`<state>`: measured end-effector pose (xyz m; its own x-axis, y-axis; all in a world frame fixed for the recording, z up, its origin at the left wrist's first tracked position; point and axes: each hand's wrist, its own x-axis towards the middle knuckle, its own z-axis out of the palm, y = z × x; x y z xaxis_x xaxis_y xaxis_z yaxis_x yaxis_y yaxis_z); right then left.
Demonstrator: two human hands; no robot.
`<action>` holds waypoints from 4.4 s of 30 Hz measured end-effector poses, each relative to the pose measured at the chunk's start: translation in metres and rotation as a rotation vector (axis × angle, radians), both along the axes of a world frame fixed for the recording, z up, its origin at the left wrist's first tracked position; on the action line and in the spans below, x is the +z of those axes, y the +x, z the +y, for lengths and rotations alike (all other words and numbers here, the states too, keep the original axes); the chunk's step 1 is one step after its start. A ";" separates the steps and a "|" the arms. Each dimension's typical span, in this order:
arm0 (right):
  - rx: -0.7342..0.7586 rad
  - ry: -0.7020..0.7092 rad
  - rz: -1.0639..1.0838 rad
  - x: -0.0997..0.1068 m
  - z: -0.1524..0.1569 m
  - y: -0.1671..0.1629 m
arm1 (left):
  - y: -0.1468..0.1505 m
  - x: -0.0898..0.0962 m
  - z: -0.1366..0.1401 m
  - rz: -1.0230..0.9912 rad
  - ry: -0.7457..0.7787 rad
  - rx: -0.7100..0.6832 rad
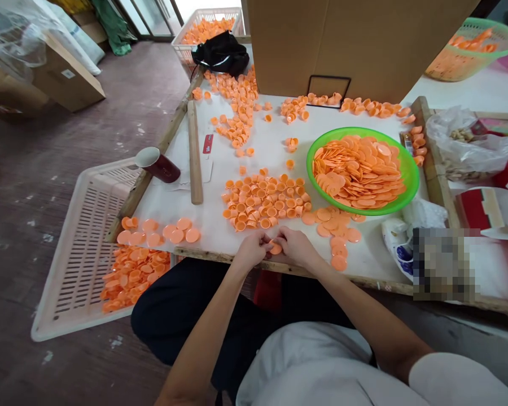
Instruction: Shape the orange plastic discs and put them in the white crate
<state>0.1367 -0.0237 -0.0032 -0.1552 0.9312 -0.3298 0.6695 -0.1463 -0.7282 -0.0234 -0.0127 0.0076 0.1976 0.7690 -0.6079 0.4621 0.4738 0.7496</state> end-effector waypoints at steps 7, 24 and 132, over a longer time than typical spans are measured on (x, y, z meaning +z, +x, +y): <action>0.127 -0.071 0.169 -0.004 0.001 0.015 | -0.002 -0.007 0.000 -0.048 0.013 -0.015; -0.003 0.069 0.181 0.019 -0.018 0.021 | -0.032 -0.005 0.000 0.310 0.352 -0.109; -0.326 0.342 -0.120 0.001 -0.012 0.108 | -0.001 0.005 0.006 0.457 0.723 0.052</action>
<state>0.2445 -0.0356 -0.0017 0.1826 0.9832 0.0061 0.7112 -0.1278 -0.6912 -0.0244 -0.0063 0.0128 0.0061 0.9997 0.0240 0.7833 -0.0197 0.6213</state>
